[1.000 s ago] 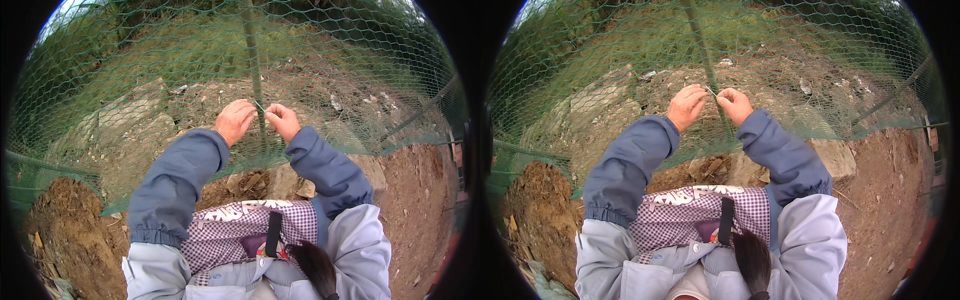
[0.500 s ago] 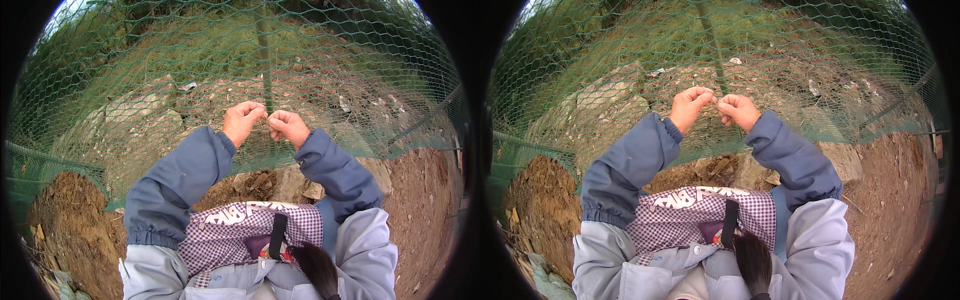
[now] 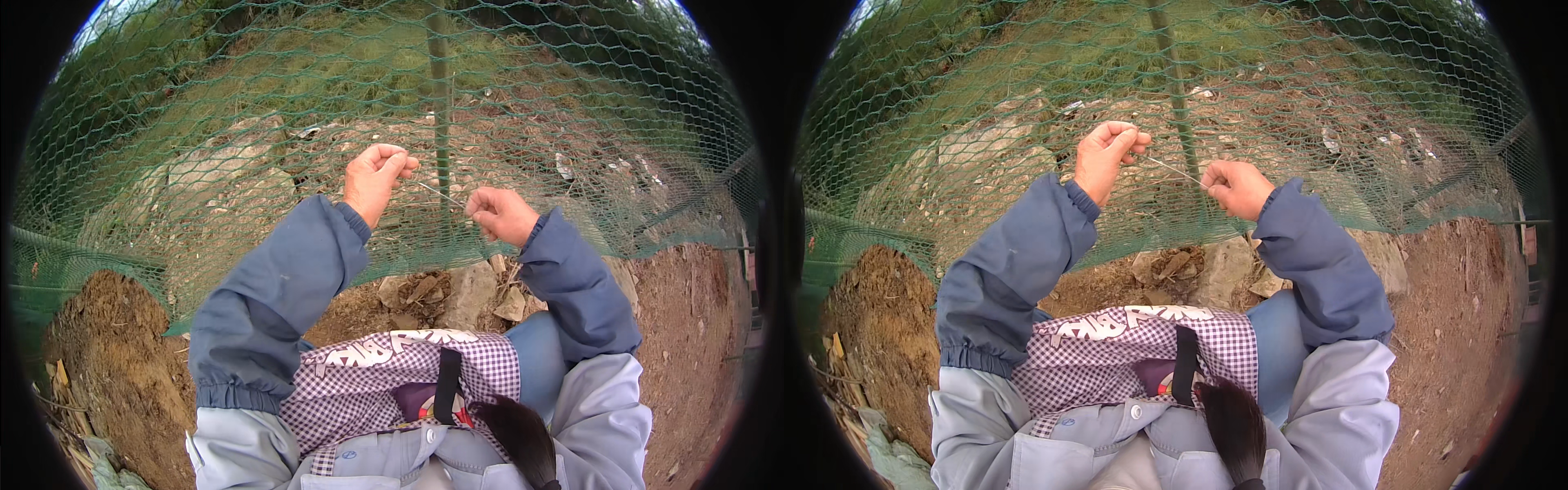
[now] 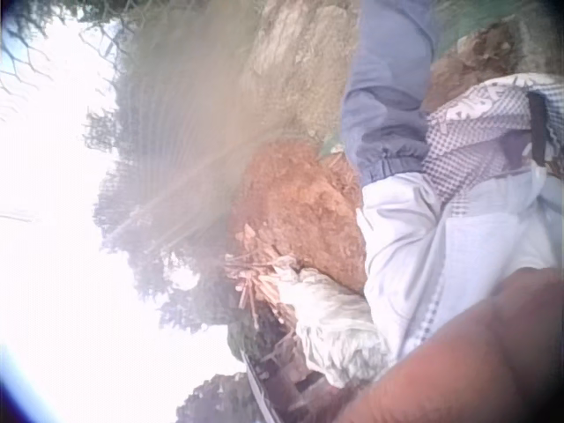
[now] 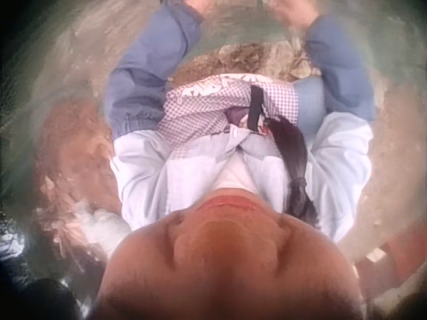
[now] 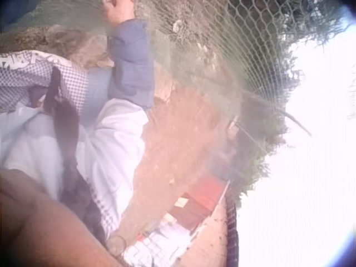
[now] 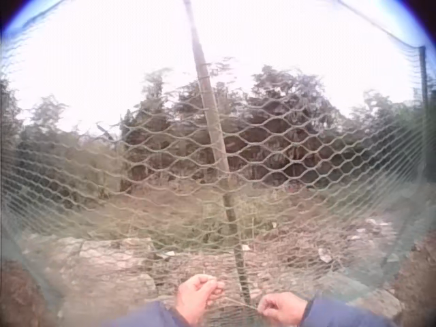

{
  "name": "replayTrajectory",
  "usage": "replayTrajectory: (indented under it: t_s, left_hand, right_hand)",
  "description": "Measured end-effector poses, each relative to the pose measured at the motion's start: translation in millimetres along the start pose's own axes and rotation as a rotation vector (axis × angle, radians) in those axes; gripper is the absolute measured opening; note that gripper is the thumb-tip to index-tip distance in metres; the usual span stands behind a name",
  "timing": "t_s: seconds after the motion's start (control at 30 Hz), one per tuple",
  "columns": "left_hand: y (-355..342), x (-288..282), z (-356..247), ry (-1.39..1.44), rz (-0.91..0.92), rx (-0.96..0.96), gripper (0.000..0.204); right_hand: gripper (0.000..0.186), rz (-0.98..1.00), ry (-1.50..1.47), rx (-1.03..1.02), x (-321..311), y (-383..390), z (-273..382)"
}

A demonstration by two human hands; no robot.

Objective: The person repairs a green mesh fence by tying it to a vertical bamboo pole using thin wire. They repeatedly wrap and twist the wire around the pole and mesh to secure the fence in place.

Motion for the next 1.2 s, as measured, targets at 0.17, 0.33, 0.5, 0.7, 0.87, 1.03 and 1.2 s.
replayTrajectory:
  t_s: [0.17, 0.33, 0.5, 0.7, 0.87, 1.03, 1.2]
  left_hand:
    - [13, 14, 6, -0.388, 0.220, 0.123, 0.024]
    - [32, 31, 3, -0.493, 0.289, 0.366, 0.034]
    - [33, 38, -8, -0.630, 0.217, 0.733, 0.030]
    - [33, 37, -8, -0.661, 0.193, 0.712, 0.025]
    - [35, 38, -13, -0.733, 0.188, 0.731, 0.027]
    - [34, 37, -14, -0.866, 0.220, 0.848, 0.032]
    - [15, 25, -4, -1.034, 0.236, 0.856, 0.050]
  right_hand:
    - [0.005, -0.307, -0.009, 0.151, -25, 130, -118]
    - [0.004, -0.645, -0.013, 0.561, 39, 259, -271]
    - [0.009, -0.557, -0.050, 0.699, 118, 289, -325]
    - [0.009, -0.417, -0.084, 0.786, 126, 258, -308]
    - [0.009, -0.367, -0.083, 0.828, 123, 258, -299]
    - [0.009, -0.367, -0.110, 0.894, 124, 307, -281]
    - [0.011, -0.425, -0.228, 1.062, 148, 394, -262]
Point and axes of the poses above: each hand's wrist, its own y-axis away from the middle knuckle, its own x-axis out of the palm, z = x × y, the point moved 3 cm from there along -y, towards the middle knuckle, and after that the axes turned 3 degrees about z, right-handed, at the moved point
